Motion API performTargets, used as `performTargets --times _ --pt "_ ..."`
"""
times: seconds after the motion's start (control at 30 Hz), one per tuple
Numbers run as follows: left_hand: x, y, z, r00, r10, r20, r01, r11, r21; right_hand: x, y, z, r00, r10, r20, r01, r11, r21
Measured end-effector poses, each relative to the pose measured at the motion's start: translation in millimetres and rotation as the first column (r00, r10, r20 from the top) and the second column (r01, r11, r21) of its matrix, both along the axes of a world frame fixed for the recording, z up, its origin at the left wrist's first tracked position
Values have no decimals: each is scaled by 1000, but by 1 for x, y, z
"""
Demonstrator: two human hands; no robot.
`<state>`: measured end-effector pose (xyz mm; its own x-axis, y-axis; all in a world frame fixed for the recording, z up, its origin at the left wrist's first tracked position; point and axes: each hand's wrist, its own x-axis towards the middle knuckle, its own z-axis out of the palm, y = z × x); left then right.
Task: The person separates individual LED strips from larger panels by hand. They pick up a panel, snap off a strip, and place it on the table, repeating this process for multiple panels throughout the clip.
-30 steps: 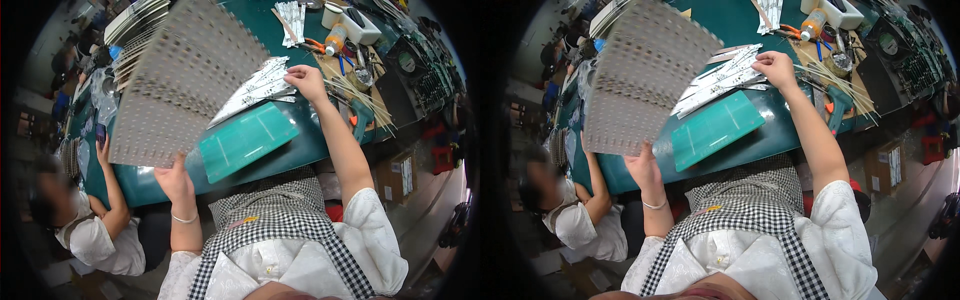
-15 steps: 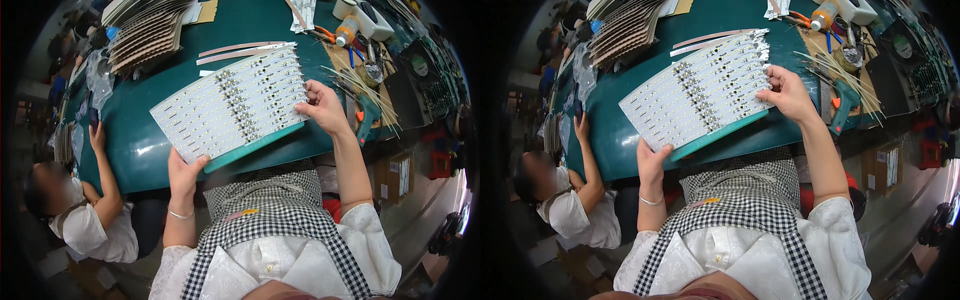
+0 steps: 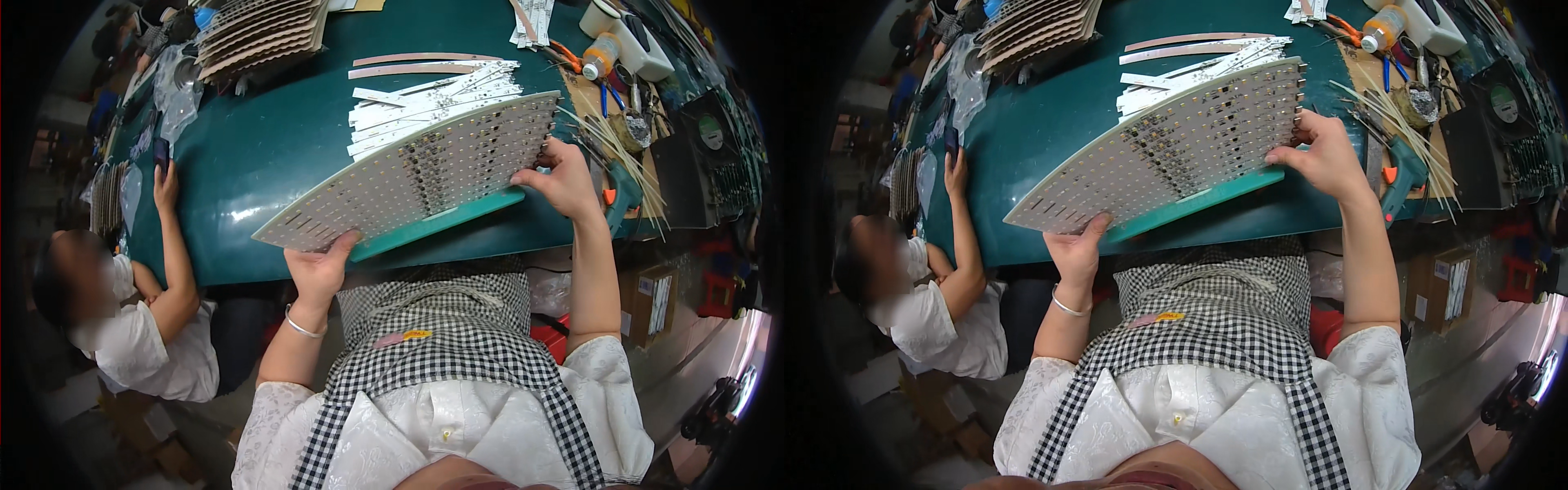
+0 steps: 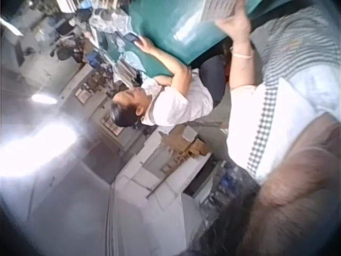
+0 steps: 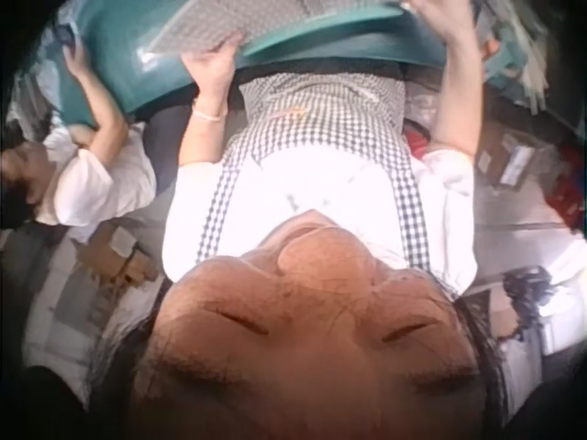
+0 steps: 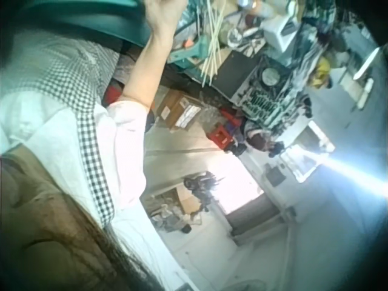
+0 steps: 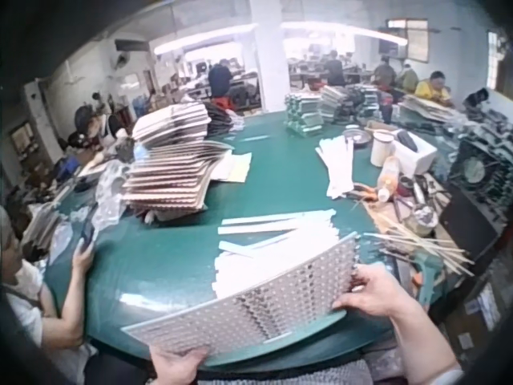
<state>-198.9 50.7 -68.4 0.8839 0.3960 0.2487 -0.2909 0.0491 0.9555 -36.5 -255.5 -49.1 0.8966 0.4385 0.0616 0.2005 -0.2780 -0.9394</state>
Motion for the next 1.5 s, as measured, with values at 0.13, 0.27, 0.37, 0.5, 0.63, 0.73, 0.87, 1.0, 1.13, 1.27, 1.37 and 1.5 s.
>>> performTargets --times 0.13,0.27,0.37,0.5,0.63,0.73,0.87,1.0,1.13,1.27,1.37,1.5 --pt "-8 2 -2 991 -1 137 -71 849 523 -10 -7 -15 979 -30 201 32 999 -8" --pt "-7 0 -2 940 -152 305 -57 813 579 -21 -11 -11 979 -5 203 9 1000 -18" --pt "-9 4 -1 994 -42 104 -11 885 466 -21 -2 -10 991 -65 119 62 998 24" --pt "-5 7 -7 996 79 37 -87 916 391 -20 8 -2 984 -139 114 141 990 -12" --pt "-2 1 7 965 -136 223 -54 732 679 -27 9 -9 969 -216 120 216 976 15" --pt "5 9 -3 885 -329 329 6 715 699 -26 5 -13 945 -154 288 155 988 23" --pt "11 16 0 801 -481 356 39 636 771 -29 4 -20 951 -177 252 157 983 99" --pt "15 28 2 787 -531 315 90 604 792 -26 4 -22 950 -311 -11 310 946 93" --pt "9 45 14 911 -92 403 65 995 80 -20 0 -11 958 -253 -134 256 967 5" --pt "12 65 29 930 196 312 -157 977 -145 14 4 -11 958 -209 -195 243 955 169" --pt "15 55 42 959 235 161 -176 934 -312 61 13 -20 970 -208 -129 233 945 229" --pt "10 50 28 986 163 29 -141 917 -373 92 19 -30 956 -281 88 277 959 60"
